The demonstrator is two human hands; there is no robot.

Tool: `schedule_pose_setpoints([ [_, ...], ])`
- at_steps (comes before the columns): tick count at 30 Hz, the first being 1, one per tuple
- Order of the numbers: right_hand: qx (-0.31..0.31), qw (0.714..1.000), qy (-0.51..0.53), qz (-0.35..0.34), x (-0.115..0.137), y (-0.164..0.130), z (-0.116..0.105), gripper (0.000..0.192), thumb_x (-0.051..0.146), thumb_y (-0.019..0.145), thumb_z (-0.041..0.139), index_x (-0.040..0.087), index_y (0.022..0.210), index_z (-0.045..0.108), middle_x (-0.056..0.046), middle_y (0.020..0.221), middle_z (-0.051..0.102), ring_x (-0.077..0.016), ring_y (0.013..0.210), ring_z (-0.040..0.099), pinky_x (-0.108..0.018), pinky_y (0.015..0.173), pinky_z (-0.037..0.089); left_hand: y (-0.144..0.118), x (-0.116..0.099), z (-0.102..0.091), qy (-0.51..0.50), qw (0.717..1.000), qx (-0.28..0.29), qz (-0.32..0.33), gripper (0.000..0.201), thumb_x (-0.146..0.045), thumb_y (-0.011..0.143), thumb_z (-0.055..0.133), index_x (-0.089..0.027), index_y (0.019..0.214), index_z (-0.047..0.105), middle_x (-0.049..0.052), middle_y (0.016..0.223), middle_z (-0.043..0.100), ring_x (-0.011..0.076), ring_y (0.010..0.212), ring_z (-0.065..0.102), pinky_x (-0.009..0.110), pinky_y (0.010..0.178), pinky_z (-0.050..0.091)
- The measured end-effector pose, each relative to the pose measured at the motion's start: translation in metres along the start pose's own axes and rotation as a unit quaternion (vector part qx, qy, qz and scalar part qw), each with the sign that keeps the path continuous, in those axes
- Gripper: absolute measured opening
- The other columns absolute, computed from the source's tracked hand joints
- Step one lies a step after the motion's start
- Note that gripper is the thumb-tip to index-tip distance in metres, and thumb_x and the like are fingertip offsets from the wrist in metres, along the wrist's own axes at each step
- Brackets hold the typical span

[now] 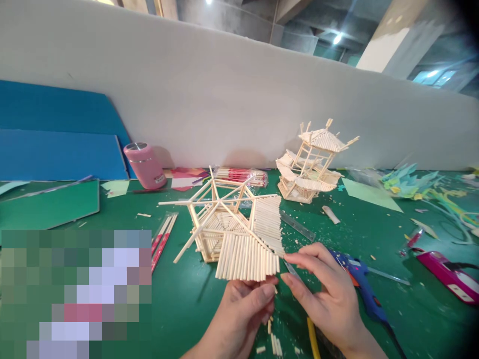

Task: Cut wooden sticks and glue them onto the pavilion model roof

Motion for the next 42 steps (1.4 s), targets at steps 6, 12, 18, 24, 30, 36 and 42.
schedule_pose_setpoints([
  [6, -0.039, 0.998, 0.040, 0.012, 0.000, -0.007, 0.005, 0.017, 0.005, 0.078, 0.059, 0.017, 0.090, 0.059, -0.002, 0.080, 0.050, -0.0122, 0.072, 0.050, -0.024, 0.058, 0.043, -0.005, -0.008, 0.006, 0.009, 1.000, 0.003, 0.019, 0.019, -0.027, 0.059, 0.078, -0.011, 0.067, 0.072, 0.000, 0.057, 0.055, 0.0075, 0.054, 0.043, 0.018, 0.055, 0.037],
  [12, -0.080, 0.995, 0.048, 0.043, -0.002, -0.014, 0.010, 0.022, 0.006, 0.078, 0.058, 0.019, 0.096, 0.059, -0.002, 0.083, 0.052, -0.0115, 0.069, 0.049, -0.022, 0.055, 0.042, -0.004, -0.009, -0.009, 0.073, 0.995, -0.043, 0.044, 0.027, -0.034, 0.063, 0.074, -0.011, 0.053, 0.065, 0.000, 0.056, 0.052, 0.0091, 0.056, 0.041, 0.020, 0.055, 0.035],
  [18, -0.077, 0.996, 0.045, 0.021, 0.000, -0.013, 0.012, 0.026, 0.005, 0.078, 0.058, 0.019, 0.100, 0.060, -0.002, 0.082, 0.051, -0.0122, 0.071, 0.052, -0.022, 0.057, 0.044, -0.002, -0.011, -0.014, 0.094, 0.992, -0.056, 0.055, 0.029, -0.035, 0.066, 0.071, -0.013, 0.049, 0.062, 0.000, 0.053, 0.051, 0.0105, 0.055, 0.040, 0.022, 0.055, 0.034],
  [24, -0.081, 0.996, 0.038, 0.016, 0.001, -0.010, 0.012, 0.023, 0.005, 0.079, 0.057, 0.018, 0.096, 0.062, -0.001, 0.081, 0.052, -0.0107, 0.068, 0.052, -0.020, 0.054, 0.044, -0.003, -0.012, -0.015, 0.091, 0.992, -0.071, 0.057, 0.031, -0.036, 0.064, 0.072, -0.013, 0.048, 0.059, -0.001, 0.050, 0.051, 0.0098, 0.052, 0.039, 0.021, 0.052, 0.032],
  [30, -0.075, 0.996, 0.030, 0.024, 0.000, -0.008, 0.012, 0.020, 0.007, 0.081, 0.056, 0.019, 0.095, 0.062, -0.001, 0.080, 0.053, -0.0105, 0.069, 0.053, -0.019, 0.056, 0.044, -0.002, -0.012, -0.015, 0.091, 0.991, -0.081, 0.057, 0.031, -0.037, 0.063, 0.073, -0.014, 0.049, 0.058, -0.001, 0.049, 0.050, 0.0096, 0.051, 0.039, 0.021, 0.051, 0.031],
  [36, -0.077, 0.996, 0.031, 0.021, 0.000, -0.010, 0.012, 0.020, 0.006, 0.080, 0.056, 0.018, 0.095, 0.063, -0.001, 0.080, 0.053, -0.0106, 0.068, 0.053, -0.019, 0.055, 0.044, -0.003, -0.014, -0.014, 0.097, 0.991, -0.078, 0.058, 0.030, -0.036, 0.065, 0.072, -0.014, 0.050, 0.058, -0.001, 0.049, 0.050, 0.0098, 0.052, 0.039, 0.021, 0.051, 0.032],
  [42, -0.075, 0.996, 0.032, 0.029, -0.001, -0.011, 0.014, 0.021, 0.007, 0.080, 0.057, 0.019, 0.095, 0.063, -0.001, 0.079, 0.054, -0.0111, 0.066, 0.053, -0.021, 0.053, 0.044, -0.005, -0.017, -0.010, 0.097, 0.991, -0.072, 0.060, 0.030, -0.035, 0.065, 0.072, -0.014, 0.050, 0.058, -0.001, 0.049, 0.050, 0.0096, 0.051, 0.039, 0.021, 0.051, 0.032],
])
Point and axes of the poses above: each hand's wrist, its own y-axis towards the middle knuckle, its own z-axis out of the palm, x = y × z, the point moved 8 cm from there along y, towards the middle knuckle
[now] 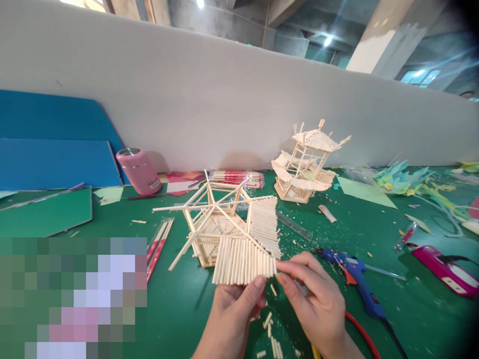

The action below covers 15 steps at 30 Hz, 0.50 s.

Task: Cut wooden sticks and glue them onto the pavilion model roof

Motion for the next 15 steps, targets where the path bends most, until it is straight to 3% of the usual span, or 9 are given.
schedule_pose_setpoints([
  [15, -0.008, 1.000, 0.003, -0.005, 0.0026, 0.0012, -0.0008, 0.021, 0.005, 0.079, 0.056, 0.018, 0.094, 0.062, -0.002, 0.079, 0.055, -0.0118, 0.067, 0.054, -0.021, 0.053, 0.045, 0.0008, 0.0012, -0.0001, -0.003, 1.000, 0.002, 0.002, 0.027, -0.034, 0.066, 0.072, -0.014, 0.053, 0.058, -0.002, 0.051, 0.050, 0.0094, 0.052, 0.039, 0.022, 0.051, 0.031],
])
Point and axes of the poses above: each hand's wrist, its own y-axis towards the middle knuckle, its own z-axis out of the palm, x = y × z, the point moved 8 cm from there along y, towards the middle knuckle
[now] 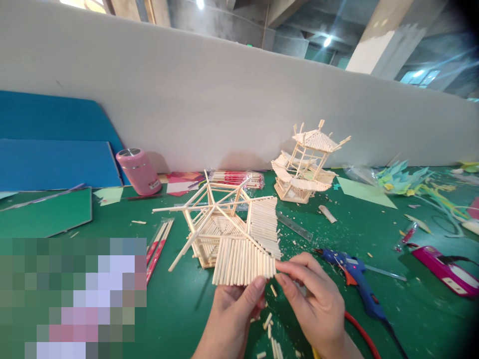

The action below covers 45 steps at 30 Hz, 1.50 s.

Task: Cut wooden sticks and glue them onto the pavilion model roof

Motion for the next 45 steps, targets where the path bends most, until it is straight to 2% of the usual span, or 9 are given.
schedule_pose_setpoints([
  [12, -0.008, 1.000, 0.003, 0.003, -0.001, 0.000, 0.000, 0.021, 0.006, 0.079, 0.056, 0.019, 0.095, 0.063, -0.003, 0.078, 0.055, -0.0131, 0.066, 0.055, -0.023, 0.052, 0.046, 0.002, 0.004, -0.003, 0.007, 1.000, -0.010, -0.007, 0.033, -0.039, 0.061, 0.074, -0.014, 0.050, 0.056, -0.002, 0.049, 0.049, 0.0094, 0.051, 0.037, 0.022, 0.050, 0.028],
  [21, -0.023, 0.999, 0.029, 0.011, -0.004, -0.003, -0.004, 0.026, 0.004, 0.079, 0.054, 0.020, 0.098, 0.060, -0.003, 0.081, 0.054, -0.0132, 0.069, 0.053, -0.023, 0.053, 0.045, 0.002, 0.002, 0.000, -0.017, 1.000, -0.007, -0.007, 0.027, -0.034, 0.060, 0.076, -0.014, 0.056, 0.059, -0.003, 0.049, 0.050, 0.0078, 0.049, 0.038, 0.021, 0.050, 0.030],
  [28, 0.000, 1.000, 0.023, 0.014, -0.004, -0.003, 0.003, 0.023, 0.005, 0.079, 0.054, 0.018, 0.096, 0.061, -0.003, 0.080, 0.054, -0.0132, 0.068, 0.053, -0.023, 0.052, 0.045, 0.003, 0.004, -0.003, -0.012, 1.000, -0.010, -0.004, 0.031, -0.037, 0.058, 0.076, -0.014, 0.052, 0.057, -0.003, 0.049, 0.050, 0.0084, 0.050, 0.037, 0.021, 0.050, 0.030],
  [42, -0.002, 0.999, 0.030, 0.016, -0.004, -0.002, 0.000, 0.024, 0.007, 0.080, 0.054, 0.020, 0.098, 0.061, -0.003, 0.080, 0.054, -0.0129, 0.066, 0.053, -0.023, 0.053, 0.045, 0.003, 0.004, -0.003, -0.018, 1.000, -0.017, -0.010, 0.028, -0.036, 0.056, 0.078, -0.014, 0.058, 0.061, -0.003, 0.048, 0.050, 0.0077, 0.048, 0.037, 0.021, 0.048, 0.028],
  [45, -0.050, 0.997, 0.030, 0.048, -0.009, -0.006, -0.013, 0.025, 0.011, 0.083, 0.050, 0.022, 0.104, 0.059, -0.003, 0.087, 0.055, -0.0121, 0.069, 0.054, -0.021, 0.053, 0.046, 0.004, 0.006, -0.002, -0.013, 1.000, 0.000, -0.011, 0.028, -0.038, 0.058, 0.077, -0.013, 0.059, 0.064, -0.003, 0.048, 0.049, 0.0067, 0.048, 0.036, 0.019, 0.048, 0.027],
])
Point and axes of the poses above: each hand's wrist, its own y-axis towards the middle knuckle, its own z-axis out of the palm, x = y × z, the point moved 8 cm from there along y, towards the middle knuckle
